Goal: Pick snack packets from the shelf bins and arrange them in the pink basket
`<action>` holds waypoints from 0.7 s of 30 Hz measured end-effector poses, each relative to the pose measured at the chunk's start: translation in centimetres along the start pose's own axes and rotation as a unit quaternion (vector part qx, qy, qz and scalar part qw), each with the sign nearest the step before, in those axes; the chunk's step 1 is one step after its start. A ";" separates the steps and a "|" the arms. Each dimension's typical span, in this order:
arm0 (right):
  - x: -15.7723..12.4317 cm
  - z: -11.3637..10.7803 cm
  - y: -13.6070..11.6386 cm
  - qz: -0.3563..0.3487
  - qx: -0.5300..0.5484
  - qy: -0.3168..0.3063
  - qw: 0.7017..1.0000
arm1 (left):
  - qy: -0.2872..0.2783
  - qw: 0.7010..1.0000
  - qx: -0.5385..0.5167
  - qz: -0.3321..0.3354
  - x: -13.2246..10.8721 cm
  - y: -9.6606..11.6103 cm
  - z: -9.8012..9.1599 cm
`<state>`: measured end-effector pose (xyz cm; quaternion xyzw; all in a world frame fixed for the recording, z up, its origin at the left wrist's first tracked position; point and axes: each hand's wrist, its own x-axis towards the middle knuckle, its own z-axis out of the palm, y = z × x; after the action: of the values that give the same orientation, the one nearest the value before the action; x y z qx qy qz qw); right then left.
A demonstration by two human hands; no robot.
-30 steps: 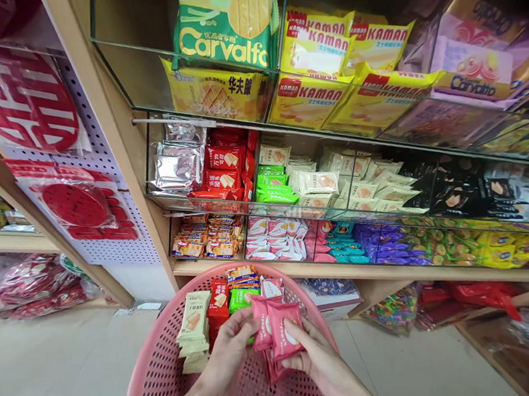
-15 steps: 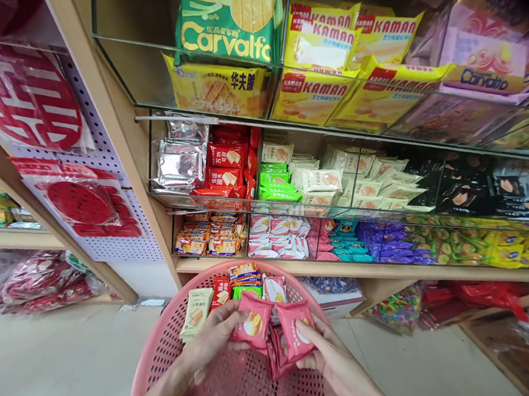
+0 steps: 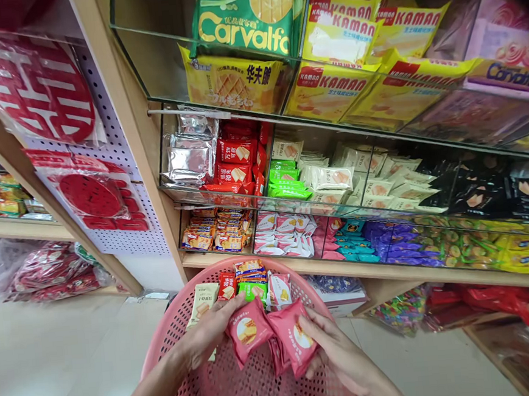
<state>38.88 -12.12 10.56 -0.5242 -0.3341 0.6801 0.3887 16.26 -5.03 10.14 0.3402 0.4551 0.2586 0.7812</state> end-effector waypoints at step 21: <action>-0.4 1.7 1.2 -0.020 0.172 0.106 0.979 | 0.008 1.000 0.026 -0.016 0.4 0.3 -0.2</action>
<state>37.04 -13.09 10.10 -0.5120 -0.1791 0.6601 0.5197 16.28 -4.51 10.08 0.3509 0.4734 0.2370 0.7724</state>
